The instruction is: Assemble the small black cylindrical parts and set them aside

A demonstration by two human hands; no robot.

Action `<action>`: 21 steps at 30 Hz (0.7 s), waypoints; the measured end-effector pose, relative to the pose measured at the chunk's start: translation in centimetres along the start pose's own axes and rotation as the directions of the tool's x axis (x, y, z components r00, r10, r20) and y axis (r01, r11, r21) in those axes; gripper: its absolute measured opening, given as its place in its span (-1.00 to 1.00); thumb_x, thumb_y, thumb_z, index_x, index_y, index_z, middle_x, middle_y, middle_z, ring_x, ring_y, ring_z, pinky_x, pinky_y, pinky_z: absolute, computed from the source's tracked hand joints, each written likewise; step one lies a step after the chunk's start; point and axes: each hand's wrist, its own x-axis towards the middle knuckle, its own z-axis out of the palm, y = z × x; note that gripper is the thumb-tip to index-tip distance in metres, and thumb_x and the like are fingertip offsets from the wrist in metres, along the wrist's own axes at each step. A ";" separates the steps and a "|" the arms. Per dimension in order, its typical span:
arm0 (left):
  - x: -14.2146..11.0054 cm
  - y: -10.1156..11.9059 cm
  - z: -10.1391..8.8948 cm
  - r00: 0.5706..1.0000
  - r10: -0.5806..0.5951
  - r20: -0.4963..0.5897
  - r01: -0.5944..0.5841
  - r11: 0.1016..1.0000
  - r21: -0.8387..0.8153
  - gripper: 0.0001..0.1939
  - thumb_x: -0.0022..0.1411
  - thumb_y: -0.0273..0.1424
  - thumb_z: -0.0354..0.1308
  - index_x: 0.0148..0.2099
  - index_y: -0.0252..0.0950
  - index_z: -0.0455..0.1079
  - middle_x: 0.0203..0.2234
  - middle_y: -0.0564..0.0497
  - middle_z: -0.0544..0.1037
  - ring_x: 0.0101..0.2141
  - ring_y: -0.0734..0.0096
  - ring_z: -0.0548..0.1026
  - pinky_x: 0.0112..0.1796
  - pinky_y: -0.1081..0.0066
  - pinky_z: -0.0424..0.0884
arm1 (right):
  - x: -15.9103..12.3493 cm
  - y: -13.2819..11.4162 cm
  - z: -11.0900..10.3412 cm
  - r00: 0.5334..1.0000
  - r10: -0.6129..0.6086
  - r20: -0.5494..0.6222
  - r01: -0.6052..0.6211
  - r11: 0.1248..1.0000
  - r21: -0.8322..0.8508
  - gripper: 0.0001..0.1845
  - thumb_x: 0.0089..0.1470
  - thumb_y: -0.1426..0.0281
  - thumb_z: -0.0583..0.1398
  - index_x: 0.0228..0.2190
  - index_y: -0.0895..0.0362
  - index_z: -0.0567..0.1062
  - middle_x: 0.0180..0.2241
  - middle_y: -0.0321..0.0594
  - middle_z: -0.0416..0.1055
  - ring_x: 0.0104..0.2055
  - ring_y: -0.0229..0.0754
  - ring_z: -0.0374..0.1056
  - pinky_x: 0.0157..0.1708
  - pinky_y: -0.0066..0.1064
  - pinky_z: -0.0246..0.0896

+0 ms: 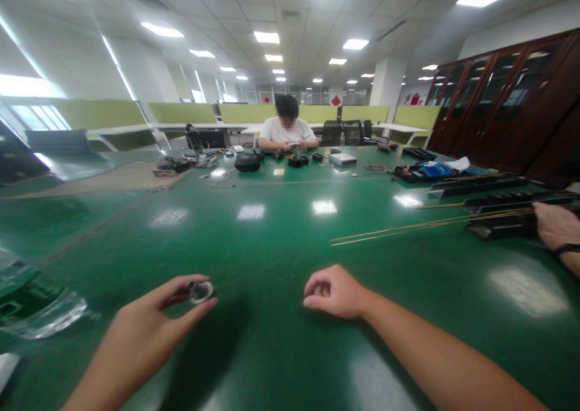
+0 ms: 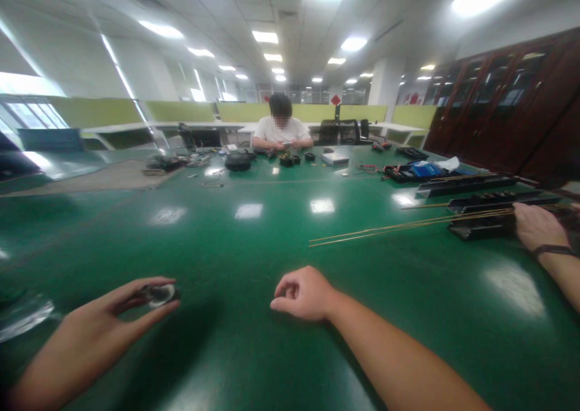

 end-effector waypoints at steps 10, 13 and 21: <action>4.3 7.6 12.8 0.931 0.335 0.147 -0.289 0.919 -0.268 -0.72 0.13 -0.29 0.25 -0.09 -0.23 0.48 -0.22 -0.04 0.60 -0.22 0.23 0.55 -0.15 0.27 0.47 | 0.9 1.2 0.0 0.903 0.159 -0.398 -0.126 0.986 0.109 -0.76 -0.03 0.51 0.20 -0.24 0.15 0.40 -0.45 -0.32 0.44 -0.49 -0.31 0.31 -0.45 -0.50 0.20; 4.2 6.2 13.8 0.908 0.385 0.166 -0.332 0.903 -0.273 -0.71 0.14 -0.27 0.28 -0.07 -0.19 0.49 -0.16 -0.03 0.58 -0.15 0.22 0.53 -0.07 0.25 0.44 | 1.0 1.2 0.2 0.916 0.153 -0.370 -0.123 0.987 0.103 -0.67 -0.04 0.53 0.19 -0.16 0.12 0.38 -0.42 -0.33 0.45 -0.48 -0.31 0.32 -0.44 -0.50 0.21; 4.0 5.8 13.4 0.874 0.454 0.176 -0.383 0.864 -0.328 -0.71 0.23 -0.30 0.22 0.01 -0.11 0.47 -0.21 0.01 0.56 -0.19 0.30 0.51 -0.14 0.35 0.44 | 0.7 1.0 0.6 0.936 0.168 -0.309 -0.146 0.985 0.092 -0.60 -0.04 0.55 0.20 -0.11 0.08 0.38 -0.41 -0.33 0.47 -0.47 -0.30 0.35 -0.44 -0.49 0.20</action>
